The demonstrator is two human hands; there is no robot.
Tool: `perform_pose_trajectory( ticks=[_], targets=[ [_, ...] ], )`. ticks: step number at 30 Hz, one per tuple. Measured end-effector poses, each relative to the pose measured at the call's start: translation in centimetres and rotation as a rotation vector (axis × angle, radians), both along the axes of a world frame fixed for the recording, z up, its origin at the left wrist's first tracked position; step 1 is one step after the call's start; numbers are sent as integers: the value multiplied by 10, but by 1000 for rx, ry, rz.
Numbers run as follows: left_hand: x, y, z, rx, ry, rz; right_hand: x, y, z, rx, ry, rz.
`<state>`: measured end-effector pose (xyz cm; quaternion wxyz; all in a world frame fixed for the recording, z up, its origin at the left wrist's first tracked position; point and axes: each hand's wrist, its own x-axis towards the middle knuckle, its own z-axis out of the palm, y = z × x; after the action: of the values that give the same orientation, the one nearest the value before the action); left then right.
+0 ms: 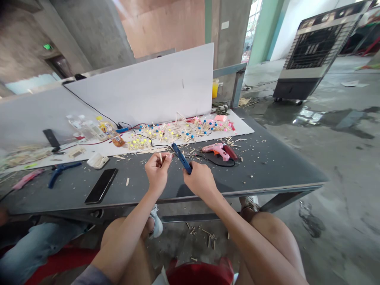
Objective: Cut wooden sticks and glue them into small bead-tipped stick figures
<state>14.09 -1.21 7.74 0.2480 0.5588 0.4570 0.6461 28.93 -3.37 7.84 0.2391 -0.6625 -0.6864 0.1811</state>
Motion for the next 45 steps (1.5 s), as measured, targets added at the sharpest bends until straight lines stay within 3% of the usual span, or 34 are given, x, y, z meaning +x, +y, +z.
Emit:
perform_pose_trajectory(
  ticks=[24,40,45],
  targets=[
    [-1,-2,0,64,107,21,-2,-2,0,9,-52,43],
    [-7,2,-4,59,137,39,-1,-6,11,-20,-142,12],
    [-6,4,-3,9,7,6,-2,-2,9,-19,-38,-8]
  ],
)
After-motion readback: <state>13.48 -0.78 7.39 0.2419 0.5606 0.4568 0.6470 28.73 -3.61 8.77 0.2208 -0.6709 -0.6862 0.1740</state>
